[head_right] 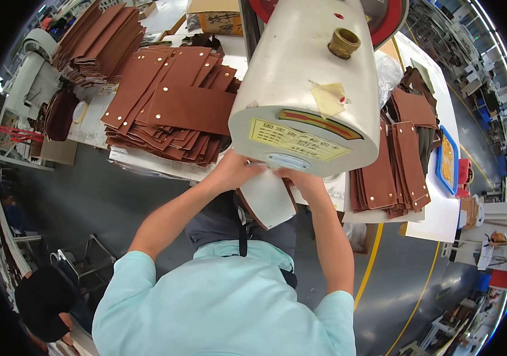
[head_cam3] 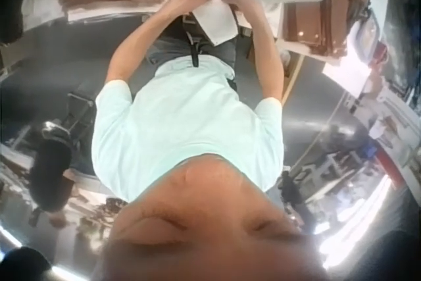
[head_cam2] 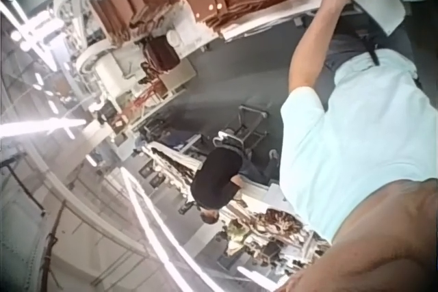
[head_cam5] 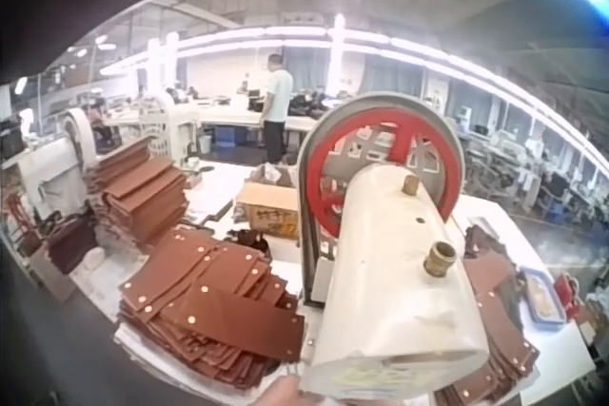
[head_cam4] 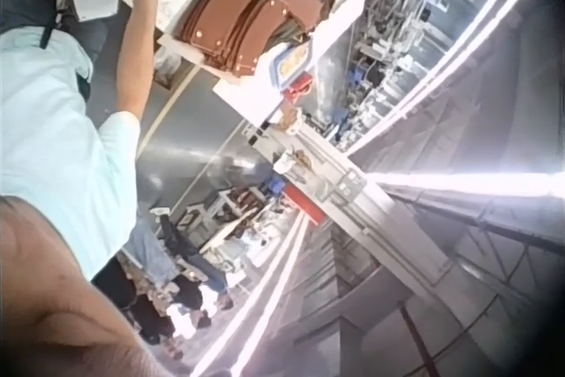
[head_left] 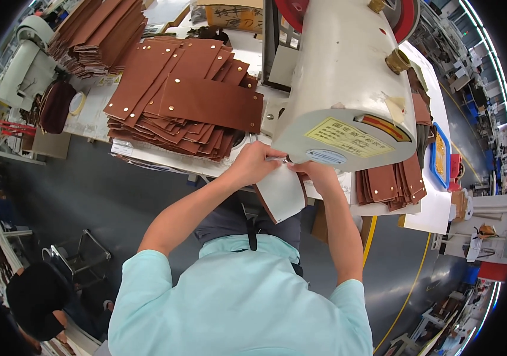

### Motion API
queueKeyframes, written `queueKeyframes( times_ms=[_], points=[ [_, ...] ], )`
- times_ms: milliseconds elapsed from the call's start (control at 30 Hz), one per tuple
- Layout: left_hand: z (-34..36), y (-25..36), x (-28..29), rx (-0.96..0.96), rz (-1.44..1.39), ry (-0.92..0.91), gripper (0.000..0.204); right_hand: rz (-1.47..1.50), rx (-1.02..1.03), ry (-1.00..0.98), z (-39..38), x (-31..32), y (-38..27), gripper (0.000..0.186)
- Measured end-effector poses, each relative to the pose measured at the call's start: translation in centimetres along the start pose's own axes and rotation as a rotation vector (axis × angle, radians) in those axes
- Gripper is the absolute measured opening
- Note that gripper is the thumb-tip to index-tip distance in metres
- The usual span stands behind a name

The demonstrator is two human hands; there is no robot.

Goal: Using a press machine to punch holes or attach hardware to leather pieces.

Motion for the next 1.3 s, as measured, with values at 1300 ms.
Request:
queueKeyframes(
  times_ms=[1300],
  points=[
    [-19.3, 12.4, 20.4, -0.338, 0.288, 1.234, 0.022, -0.575, 1.221, -0.128, -10.2, -2.0, -1.0, 0.022]
  ],
)
Point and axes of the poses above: each hand's wrist, its own z-axis towards the middle knuckle, its own x-axis out of the back of the hand, y = z × x, the point moved 2 cm from there along z, towards the middle knuckle, and after that the axes turned 11 degrees about z, right-handed, at the moved point
